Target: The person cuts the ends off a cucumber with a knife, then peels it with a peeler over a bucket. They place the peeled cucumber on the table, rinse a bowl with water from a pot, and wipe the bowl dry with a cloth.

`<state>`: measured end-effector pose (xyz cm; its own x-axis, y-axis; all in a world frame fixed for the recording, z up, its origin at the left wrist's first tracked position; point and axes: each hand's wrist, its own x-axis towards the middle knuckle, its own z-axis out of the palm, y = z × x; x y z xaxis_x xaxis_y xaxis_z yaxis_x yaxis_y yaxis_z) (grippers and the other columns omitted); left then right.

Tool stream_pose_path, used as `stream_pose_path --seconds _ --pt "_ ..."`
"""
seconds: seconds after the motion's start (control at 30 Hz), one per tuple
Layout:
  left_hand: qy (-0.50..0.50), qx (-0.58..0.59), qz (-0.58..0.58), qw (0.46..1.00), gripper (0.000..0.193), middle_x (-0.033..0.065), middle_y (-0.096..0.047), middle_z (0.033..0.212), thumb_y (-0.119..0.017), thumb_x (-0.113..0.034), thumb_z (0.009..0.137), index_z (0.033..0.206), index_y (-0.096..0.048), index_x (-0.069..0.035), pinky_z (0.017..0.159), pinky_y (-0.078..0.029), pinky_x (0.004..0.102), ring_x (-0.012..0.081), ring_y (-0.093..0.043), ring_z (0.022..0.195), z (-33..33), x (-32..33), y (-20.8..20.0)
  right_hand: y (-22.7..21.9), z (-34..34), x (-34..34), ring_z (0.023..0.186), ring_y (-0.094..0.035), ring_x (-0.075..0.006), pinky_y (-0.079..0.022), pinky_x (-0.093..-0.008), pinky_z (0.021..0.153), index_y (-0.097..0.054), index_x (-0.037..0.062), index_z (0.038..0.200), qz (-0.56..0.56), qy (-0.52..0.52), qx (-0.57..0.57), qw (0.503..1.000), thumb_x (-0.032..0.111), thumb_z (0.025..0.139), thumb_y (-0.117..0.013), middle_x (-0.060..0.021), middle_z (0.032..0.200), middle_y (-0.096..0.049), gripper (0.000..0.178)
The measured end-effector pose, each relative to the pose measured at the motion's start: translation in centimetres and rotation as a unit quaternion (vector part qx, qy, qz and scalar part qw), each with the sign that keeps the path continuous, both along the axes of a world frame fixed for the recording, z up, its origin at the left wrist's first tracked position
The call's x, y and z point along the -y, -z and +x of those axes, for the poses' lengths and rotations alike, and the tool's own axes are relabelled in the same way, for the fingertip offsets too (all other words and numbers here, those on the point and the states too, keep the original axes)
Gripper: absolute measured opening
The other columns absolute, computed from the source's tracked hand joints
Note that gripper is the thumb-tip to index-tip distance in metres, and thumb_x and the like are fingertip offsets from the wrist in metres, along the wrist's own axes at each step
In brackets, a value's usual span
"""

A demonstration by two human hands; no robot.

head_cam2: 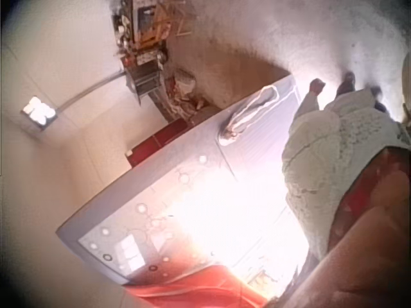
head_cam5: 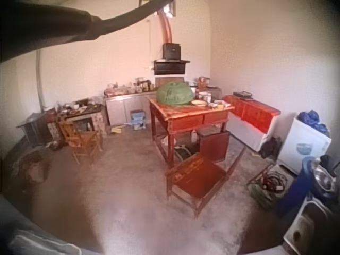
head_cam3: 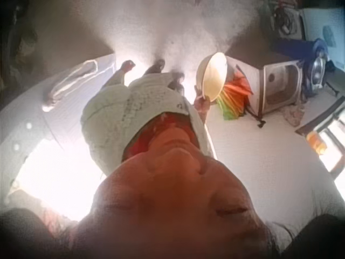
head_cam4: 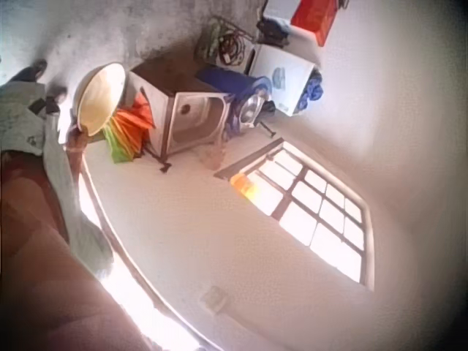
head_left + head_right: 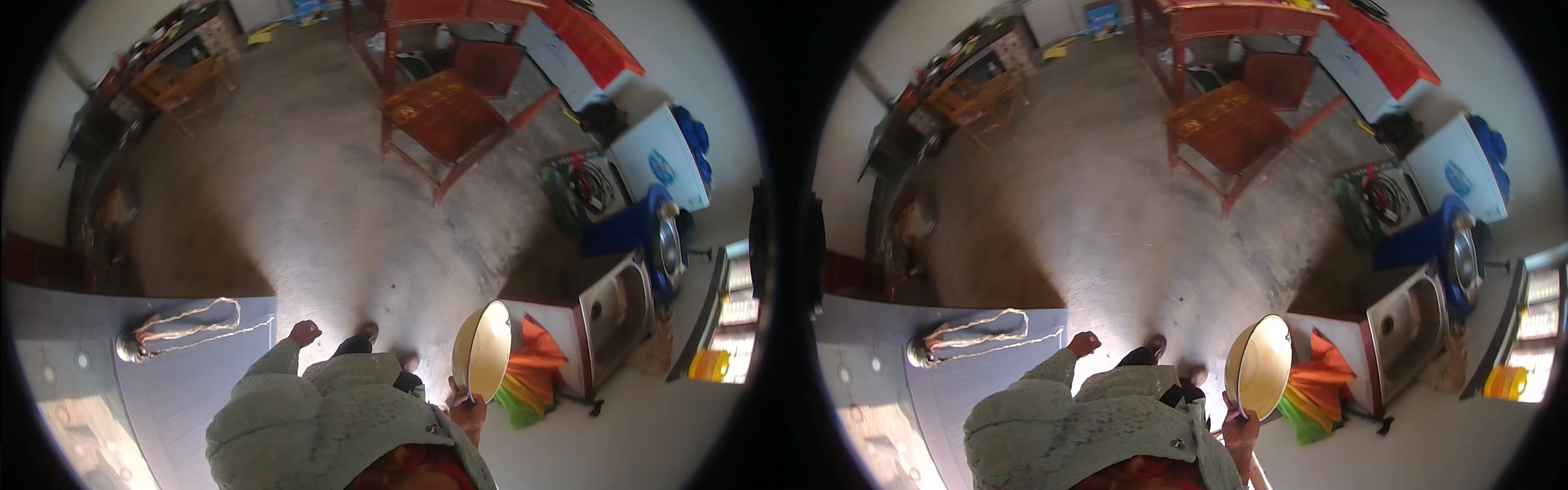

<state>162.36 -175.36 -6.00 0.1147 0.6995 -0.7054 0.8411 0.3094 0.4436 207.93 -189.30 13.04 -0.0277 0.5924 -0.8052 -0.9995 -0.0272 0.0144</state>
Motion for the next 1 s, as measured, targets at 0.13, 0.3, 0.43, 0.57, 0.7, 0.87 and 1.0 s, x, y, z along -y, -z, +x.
stream_pose_path --seconds 0.13,0.3,0.43,0.57,0.7,0.87,1.0 --pt "-0.103 0.047 0.048 0.992 0.029 0.0138 -0.064 0.077 -0.060 -0.034 0.075 0.079 -0.064 -0.006 0.072 -0.048 0.0379 0.0281 -0.062 0.077 0.0 0.3 0.0 -0.1 -0.3 -6.0 0.089 -0.061 -0.0264 -0.056 -0.0213 0.059 -0.049 -0.0048 0.113 0.011 -0.075 0.009 0.997 0.001 0.077 -0.045 -0.0212 0.120 -0.050 0.037" --pt "-0.117 -0.031 0.115 0.986 0.031 0.0116 -0.063 0.063 -0.059 -0.035 0.074 0.072 -0.065 -0.004 0.068 -0.049 0.0372 0.0255 -0.063 0.065 -2.9 3.7 -4.2 2.7 0.7 -12.8 0.097 -0.057 -0.0295 -0.057 -0.0239 0.059 -0.049 -0.0007 0.115 0.055 -0.205 -0.042 0.976 -0.001 0.077 -0.049 -0.0160 0.107 -0.058 0.038" --pt "-0.272 -0.019 0.037 0.961 0.033 0.0095 -0.063 0.060 -0.057 -0.036 0.074 0.072 -0.065 -0.004 0.068 -0.050 0.0366 0.0246 -0.064 0.064 -2.8 7.0 -8.0 2.0 0.4 -19.3 0.070 -0.059 -0.0229 -0.054 -0.0231 0.053 -0.052 0.0004 0.106 0.022 -0.279 -0.016 0.960 0.000 0.075 -0.050 -0.0109 0.090 -0.060 0.031" --pt "-0.376 -0.013 -0.001 0.927 0.021 0.0076 -0.064 0.069 -0.063 -0.025 0.078 0.078 -0.064 -0.004 0.051 -0.051 0.0319 0.0167 -0.062 0.058 -3.5 10.6 -6.1 1.2 -2.6 -25.6 0.068 -0.059 -0.0252 -0.052 -0.0278 0.050 -0.051 0.0011 0.104 0.064 -0.319 0.091 0.941 0.001 0.071 -0.050 -0.0126 0.087 -0.060 0.033" --pt "-0.349 0.000 -0.022 0.937 0.027 0.0073 -0.065 0.064 -0.064 -0.035 0.074 0.075 -0.065 -0.007 0.063 -0.050 0.0334 0.0196 -0.063 0.063 -4.1 9.1 -3.8 -1.7 -8.4 -33.6 0.064 -0.058 -0.0272 -0.049 -0.0364 0.049 -0.048 -0.0002 0.103 0.219 -0.356 0.226 0.880 0.002 0.070 -0.049 -0.0143 0.085 -0.058 0.033" --pt "-0.463 0.115 0.025 0.879 0.022 0.0086 -0.063 0.066 -0.064 -0.025 0.076 0.079 -0.062 -0.003 0.056 -0.050 0.0327 0.0178 -0.061 0.058 -4.7 2.3 -2.3 -7.5 -16.7 -43.6 0.062 -0.061 -0.0268 -0.052 -0.0357 0.050 -0.048 -0.0055 0.103 0.273 -0.381 0.343 0.814 0.003 0.074 -0.047 -0.0164 0.085 -0.060 0.030" --pt "-0.518 0.164 0.021 0.839 0.020 0.0085 -0.062 0.069 -0.064 -0.020 0.076 0.080 -0.059 -0.002 0.056 -0.049 0.0313 0.0163 -0.060 0.057 -7.1 -4.8 -2.3 -11.6 -22.5 -49.4 0.066 -0.062 -0.0249 -0.053 -0.0328 0.049 -0.047 -0.0056 0.107 0.286 -0.369 0.380 0.799 0.003 0.074 -0.047 -0.0161 0.088 -0.060 0.033"
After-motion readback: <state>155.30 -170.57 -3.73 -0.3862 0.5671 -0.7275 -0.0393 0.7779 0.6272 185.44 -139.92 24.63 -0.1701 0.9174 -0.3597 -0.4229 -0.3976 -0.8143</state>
